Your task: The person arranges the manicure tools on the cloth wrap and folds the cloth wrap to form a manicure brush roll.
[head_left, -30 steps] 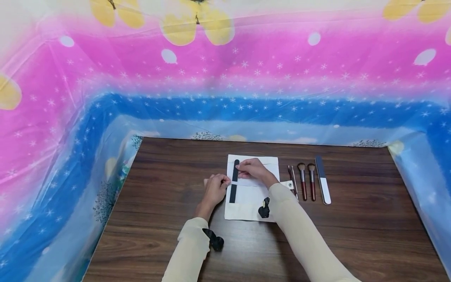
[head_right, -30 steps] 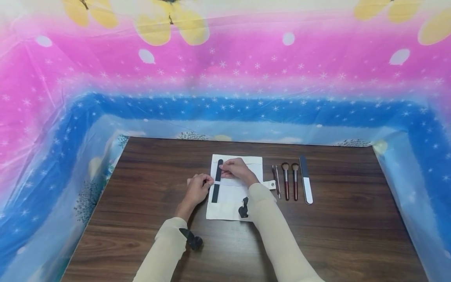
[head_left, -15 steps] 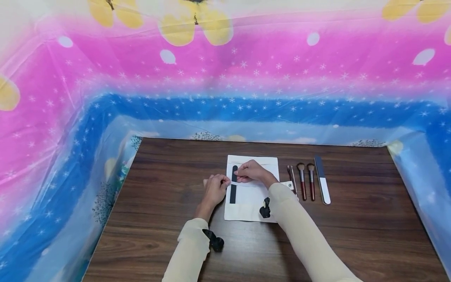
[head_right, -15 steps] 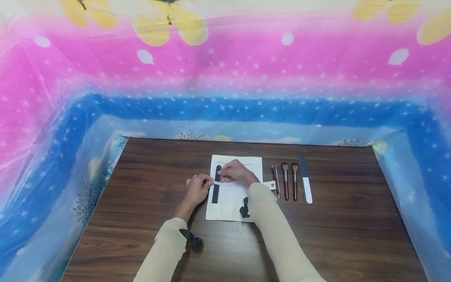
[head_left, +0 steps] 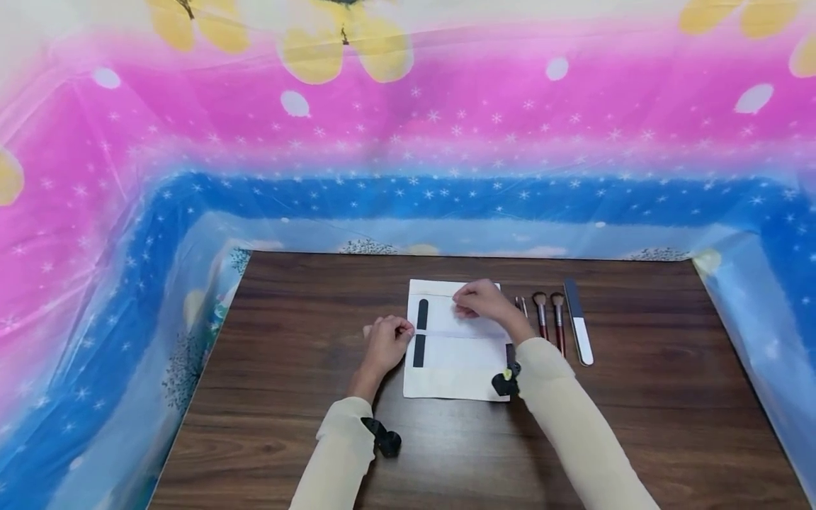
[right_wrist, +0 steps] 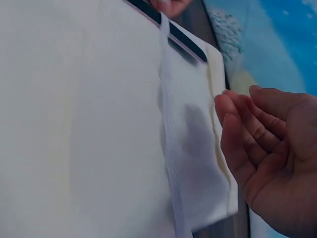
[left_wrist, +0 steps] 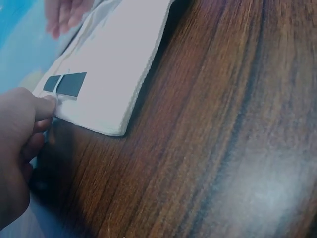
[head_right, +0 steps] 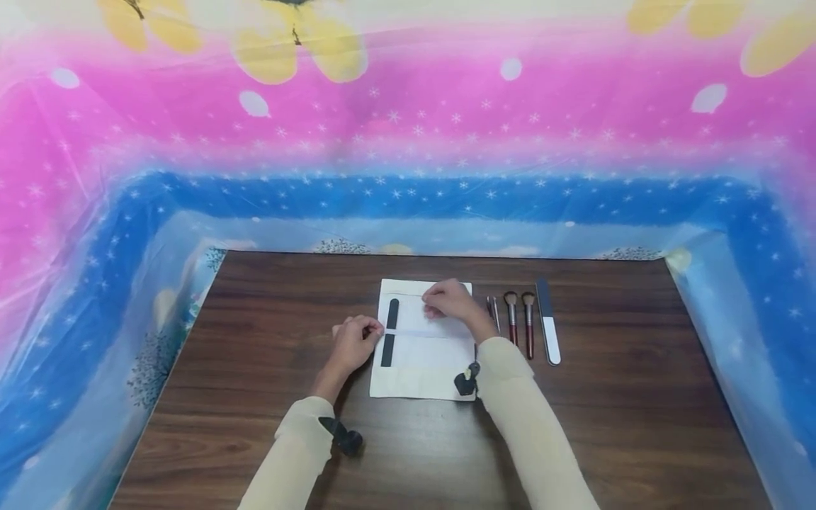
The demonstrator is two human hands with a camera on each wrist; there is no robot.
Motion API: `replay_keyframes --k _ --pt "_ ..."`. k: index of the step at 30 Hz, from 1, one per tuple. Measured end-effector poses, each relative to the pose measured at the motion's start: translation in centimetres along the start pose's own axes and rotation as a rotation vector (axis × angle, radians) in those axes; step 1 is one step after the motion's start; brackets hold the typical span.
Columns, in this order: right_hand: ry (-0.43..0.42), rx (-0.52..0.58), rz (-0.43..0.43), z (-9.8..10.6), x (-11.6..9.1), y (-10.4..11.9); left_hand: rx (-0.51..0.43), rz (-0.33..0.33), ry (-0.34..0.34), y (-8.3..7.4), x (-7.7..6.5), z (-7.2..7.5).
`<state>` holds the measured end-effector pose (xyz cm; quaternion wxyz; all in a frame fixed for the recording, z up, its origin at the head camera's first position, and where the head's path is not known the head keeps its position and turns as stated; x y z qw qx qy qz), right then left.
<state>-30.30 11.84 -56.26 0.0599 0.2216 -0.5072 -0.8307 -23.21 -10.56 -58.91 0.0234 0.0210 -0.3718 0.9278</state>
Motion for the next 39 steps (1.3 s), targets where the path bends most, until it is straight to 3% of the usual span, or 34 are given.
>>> replay_keyframes --k 6,11,18,24,29,34,39 --pt "-0.096 0.036 0.037 5.4 -3.3 -2.2 -0.082 -0.027 0.025 -1.0 0.0 0.0" --pt "-0.244 0.040 0.069 9.9 -6.1 -3.4 -0.172 -0.055 0.076 -1.9 0.4 -0.4" --pt "-0.472 -0.010 -0.011 14.6 -9.9 -6.3 -0.224 -0.056 0.072 -1.8 0.3 -1.0" --pt "-0.530 -0.187 -0.124 16.0 -11.9 -8.8 -0.178 -0.083 0.087 -1.9 -0.1 -1.3" --pt "-0.478 -0.268 -0.175 16.1 -12.2 -10.2 -0.098 -0.120 0.107 -2.5 -0.1 -1.5" --pt "-0.406 -0.302 -0.210 15.8 -11.7 -11.0 -0.032 -0.096 0.125 -2.7 0.1 -1.7" --pt "-0.396 -0.339 -0.284 15.5 -11.2 -11.3 0.019 -0.091 0.124 -2.9 0.3 -2.0"
Point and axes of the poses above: each hand's wrist, its own x-axis towards the middle knuckle, its own z-axis out of the back of the hand, y = z × x, the point moved 4 cm from there along x, towards the middle knuckle, and after that the axes turned 2 degrees about z, right-handed, at the moved point
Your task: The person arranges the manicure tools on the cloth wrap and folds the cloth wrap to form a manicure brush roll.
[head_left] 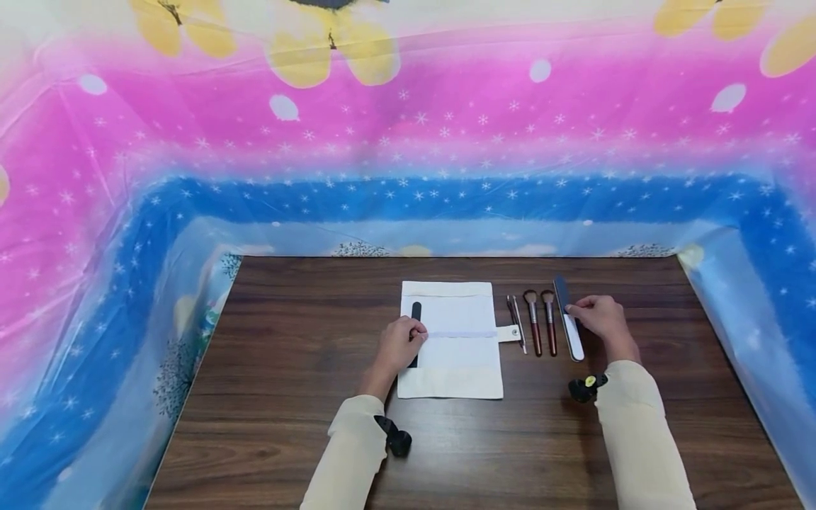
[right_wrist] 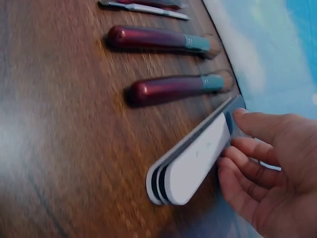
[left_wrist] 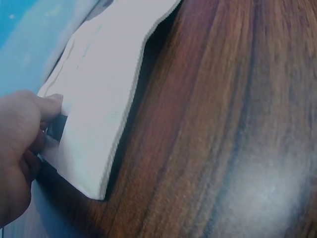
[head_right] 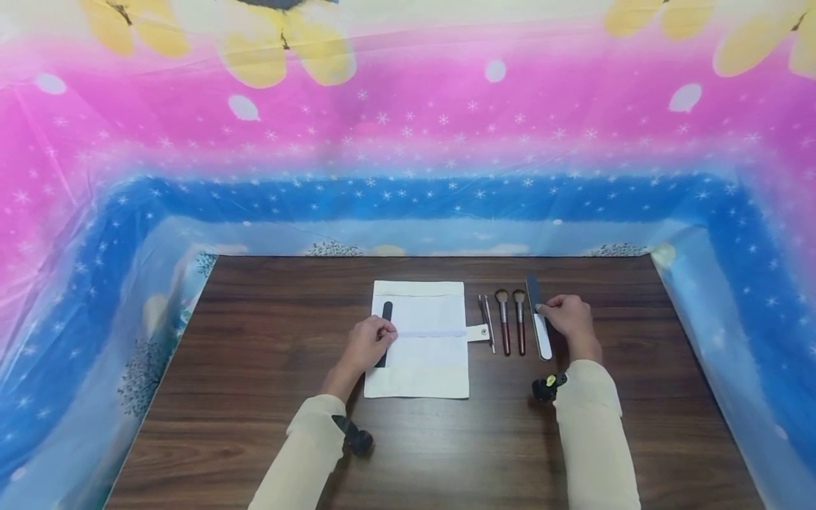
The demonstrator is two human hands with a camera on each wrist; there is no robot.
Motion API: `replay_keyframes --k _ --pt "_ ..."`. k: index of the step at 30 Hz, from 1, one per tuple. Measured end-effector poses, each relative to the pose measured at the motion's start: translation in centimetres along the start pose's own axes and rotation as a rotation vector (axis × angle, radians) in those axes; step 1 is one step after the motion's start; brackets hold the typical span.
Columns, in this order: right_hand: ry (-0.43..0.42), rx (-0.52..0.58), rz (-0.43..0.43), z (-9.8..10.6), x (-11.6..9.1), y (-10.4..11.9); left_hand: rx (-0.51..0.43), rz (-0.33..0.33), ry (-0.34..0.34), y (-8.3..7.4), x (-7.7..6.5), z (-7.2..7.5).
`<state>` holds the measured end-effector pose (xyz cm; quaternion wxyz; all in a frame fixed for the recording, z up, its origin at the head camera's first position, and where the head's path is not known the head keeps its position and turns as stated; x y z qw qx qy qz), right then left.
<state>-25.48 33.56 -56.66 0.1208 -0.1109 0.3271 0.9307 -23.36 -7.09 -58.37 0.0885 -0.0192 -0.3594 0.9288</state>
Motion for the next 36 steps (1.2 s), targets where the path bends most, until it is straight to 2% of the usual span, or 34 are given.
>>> replay_keyframes --k 8,13,22,28,31,36 --pt "0.014 -0.037 -0.072 -0.3 0.5 0.9 -0.018 0.061 0.014 0.0 0.1 -0.3" --pt "0.021 -0.055 -0.120 -0.4 0.7 1.4 -0.042 0.070 0.017 -0.2 0.0 -0.1" --pt "0.010 -0.012 -0.170 -0.7 0.6 1.6 -0.090 0.129 0.049 0.0 -0.1 -0.3" --pt "0.062 0.159 -0.108 -1.0 0.4 0.6 -0.098 0.146 0.055 0.0 -0.1 -0.3" --pt "0.083 0.260 -0.120 -1.2 0.4 0.1 -0.103 0.146 0.052 0.0 -0.1 -0.3" --pt "0.098 0.358 -0.132 -1.2 0.3 -0.4 -0.109 0.152 0.055 0.1 -0.1 -0.3"
Point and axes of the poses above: each hand's wrist, its own x-axis towards the middle knuckle, its own z-axis out of the back of the hand, y = z × x, the point moved 4 cm from there along x, towards the middle knuckle, and after that the axes turned 2 degrees about z, right-handed, at the moved point
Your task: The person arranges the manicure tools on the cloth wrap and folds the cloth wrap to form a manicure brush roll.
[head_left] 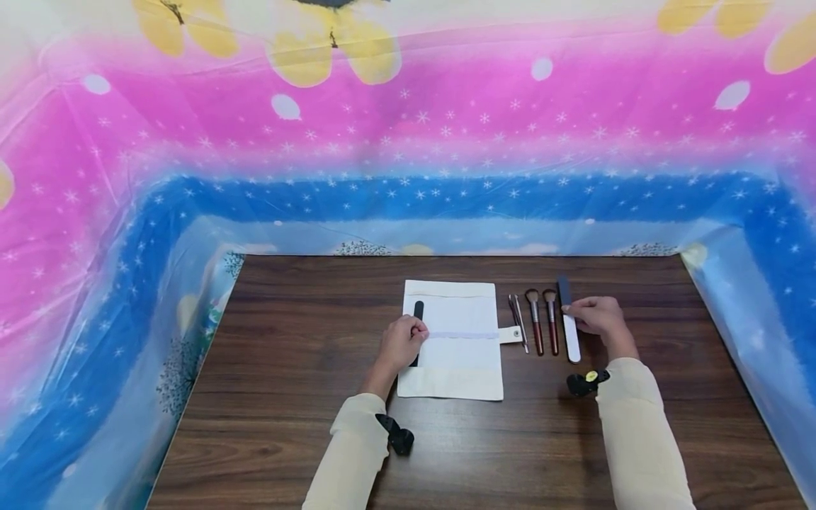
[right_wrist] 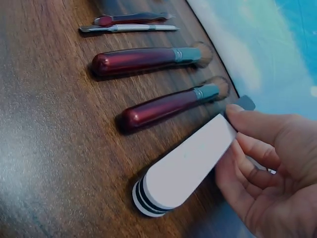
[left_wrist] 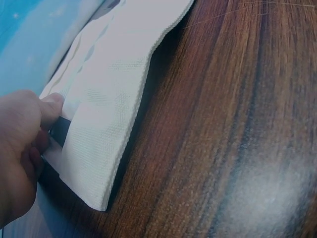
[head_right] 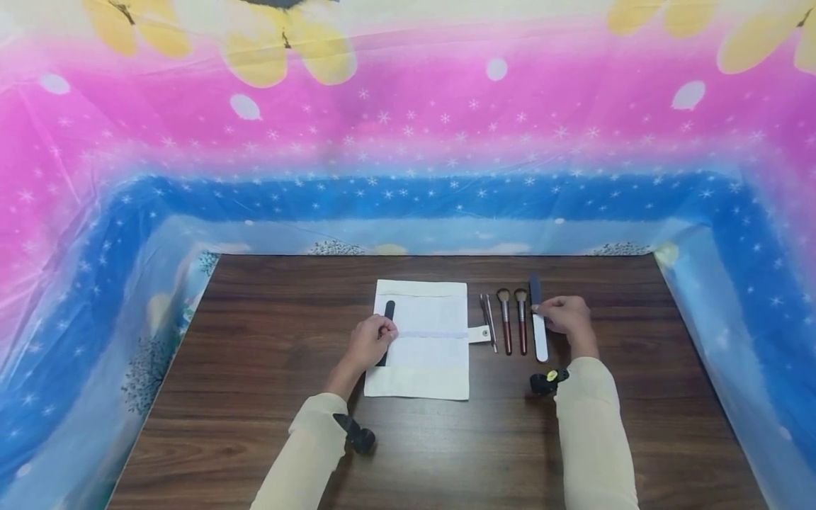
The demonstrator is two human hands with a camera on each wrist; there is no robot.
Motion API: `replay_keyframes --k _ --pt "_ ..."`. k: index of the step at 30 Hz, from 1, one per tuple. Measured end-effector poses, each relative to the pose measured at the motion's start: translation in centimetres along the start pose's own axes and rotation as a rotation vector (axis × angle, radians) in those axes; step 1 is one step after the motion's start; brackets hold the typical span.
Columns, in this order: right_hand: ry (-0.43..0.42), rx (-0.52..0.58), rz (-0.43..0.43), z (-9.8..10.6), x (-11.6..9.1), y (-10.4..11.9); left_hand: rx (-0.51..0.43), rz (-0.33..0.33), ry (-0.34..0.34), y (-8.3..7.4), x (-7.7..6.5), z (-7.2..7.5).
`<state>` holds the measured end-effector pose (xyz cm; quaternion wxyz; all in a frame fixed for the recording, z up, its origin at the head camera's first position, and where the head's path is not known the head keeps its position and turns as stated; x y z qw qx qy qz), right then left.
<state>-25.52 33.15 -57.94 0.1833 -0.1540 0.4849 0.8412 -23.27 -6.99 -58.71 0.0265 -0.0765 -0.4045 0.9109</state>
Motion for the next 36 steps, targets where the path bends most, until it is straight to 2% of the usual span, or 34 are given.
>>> replay_keyframes --k 8,17,28,36 --pt "-0.005 0.083 -0.010 0.8 -0.1 0.0 0.005 0.010 0.005 0.0 0.1 -0.1" --pt "-0.002 0.228 0.031 0.7 -0.1 2.3 0.000 0.005 0.007 0.0 0.1 -0.1" --pt "0.020 0.463 0.055 -1.8 -0.1 5.1 -0.004 0.008 -0.004 -0.1 -0.1 0.0" --pt "0.039 0.518 0.067 -4.6 0.1 7.0 -0.005 0.031 0.010 0.0 0.0 -0.1"
Point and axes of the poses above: each hand's wrist, its own x-axis towards the middle knuckle, its own z-axis out of the back of the hand, y = z × x, the point moved 4 cm from there along x, towards the middle knuckle, and after that the axes turned 2 degrees about z, right-handed, at the moved point
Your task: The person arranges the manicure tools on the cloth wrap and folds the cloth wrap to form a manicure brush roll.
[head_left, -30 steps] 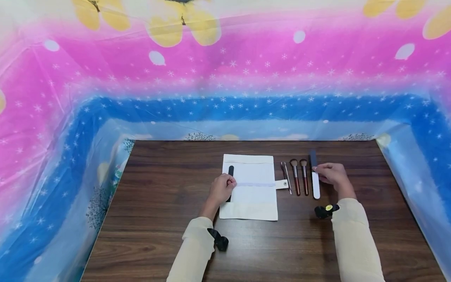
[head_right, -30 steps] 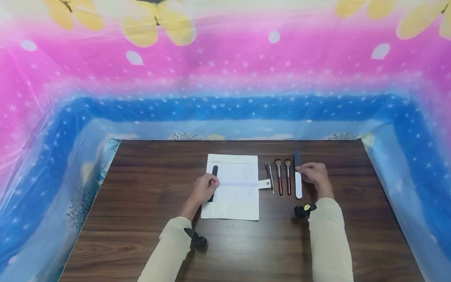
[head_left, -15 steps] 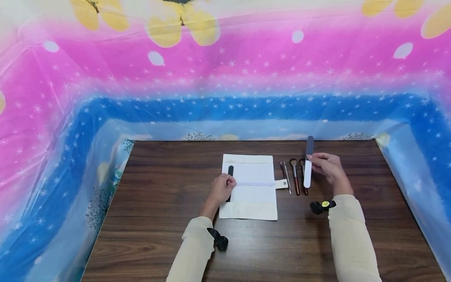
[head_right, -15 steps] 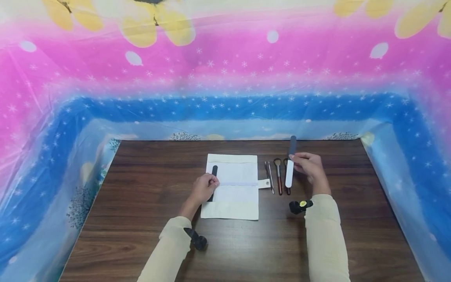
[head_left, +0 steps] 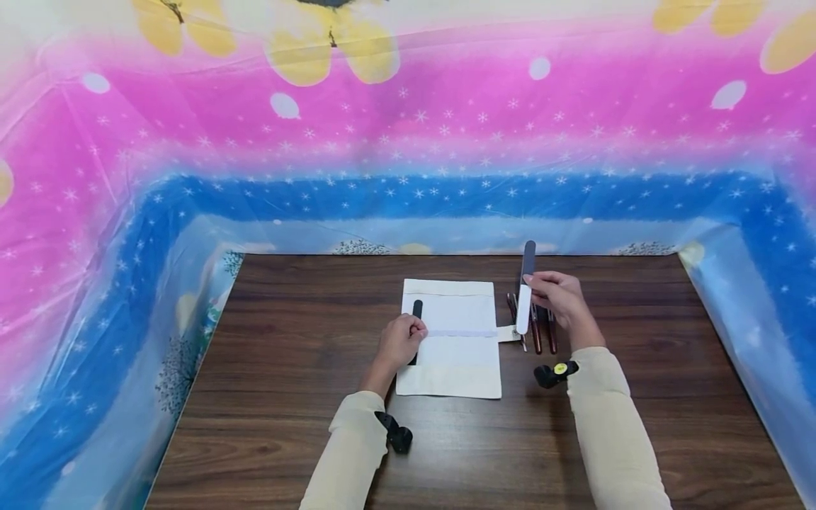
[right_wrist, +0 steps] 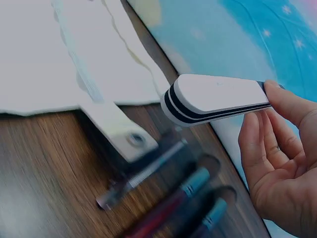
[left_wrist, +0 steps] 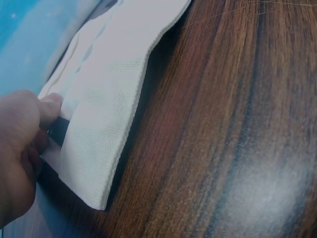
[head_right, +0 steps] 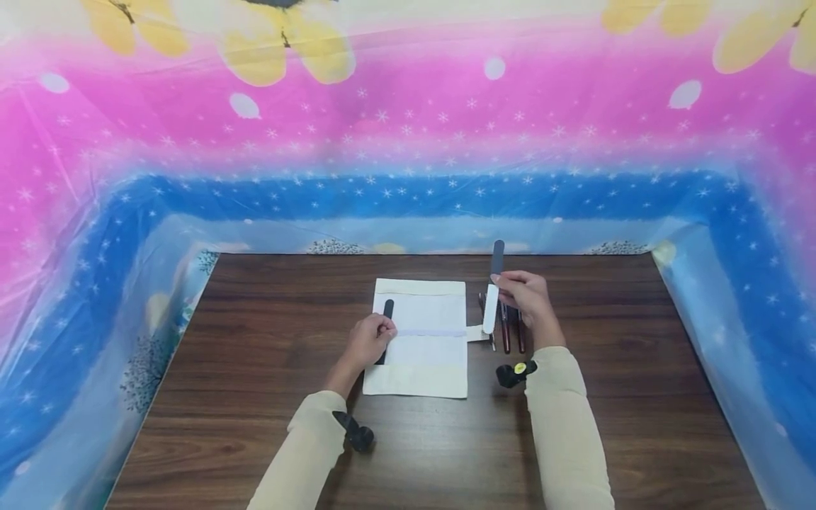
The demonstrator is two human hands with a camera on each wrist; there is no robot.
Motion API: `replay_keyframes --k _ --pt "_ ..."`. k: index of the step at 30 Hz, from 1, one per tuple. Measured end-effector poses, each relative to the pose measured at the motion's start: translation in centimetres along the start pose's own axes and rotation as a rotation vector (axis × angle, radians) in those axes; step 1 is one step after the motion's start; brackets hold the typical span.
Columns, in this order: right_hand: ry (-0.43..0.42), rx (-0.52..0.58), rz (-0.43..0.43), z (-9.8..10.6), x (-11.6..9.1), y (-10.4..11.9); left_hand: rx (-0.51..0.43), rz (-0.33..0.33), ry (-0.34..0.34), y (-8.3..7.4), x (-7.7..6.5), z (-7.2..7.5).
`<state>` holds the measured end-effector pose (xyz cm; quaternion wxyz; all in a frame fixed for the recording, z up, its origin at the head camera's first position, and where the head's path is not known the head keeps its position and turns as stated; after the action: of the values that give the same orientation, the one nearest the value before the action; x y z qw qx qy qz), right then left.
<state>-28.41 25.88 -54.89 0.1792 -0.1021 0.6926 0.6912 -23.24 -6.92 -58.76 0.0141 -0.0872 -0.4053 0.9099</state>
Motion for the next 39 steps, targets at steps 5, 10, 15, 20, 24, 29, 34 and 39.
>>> replay_keyframes --k 5,10,15,20,24,29,34,39 --pt "0.023 -0.025 0.013 -2.0 0.3 -0.3 0.013 -0.007 -0.007 0.0 0.1 0.0" --pt "0.046 -0.049 0.016 -4.0 0.4 -1.1 0.017 -0.024 -0.020 0.0 0.1 0.0" --pt "0.081 -0.095 0.026 -6.1 0.5 -1.8 0.017 -0.029 -0.024 0.0 0.0 0.0" --pt "0.102 -0.152 0.029 -7.9 0.6 -1.9 0.006 -0.034 -0.021 0.0 0.0 0.0" --pt "0.110 -0.151 0.019 -9.4 0.7 -1.7 -0.003 -0.039 -0.023 -0.1 -0.2 0.1" --pt "0.094 -0.146 -0.005 -11.2 0.9 -1.8 0.005 -0.035 -0.024 -0.1 -0.1 0.1" --pt "0.068 -0.128 -0.008 -12.7 1.2 -1.8 0.016 -0.033 -0.033 0.0 0.1 0.2" --pt "0.037 -0.115 0.012 -13.8 1.5 -1.8 0.020 -0.029 -0.025 0.0 0.1 0.1"
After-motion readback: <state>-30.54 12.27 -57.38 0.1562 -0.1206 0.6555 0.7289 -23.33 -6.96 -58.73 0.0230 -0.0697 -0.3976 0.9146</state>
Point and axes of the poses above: each hand's wrist, its own x-axis towards the middle knuckle, its own z-axis out of the back of the hand, y = z × x, the point moved 4 cm from there along x, towards the middle knuckle, and after that the axes turned 2 degrees about z, right-handed, at the moved point
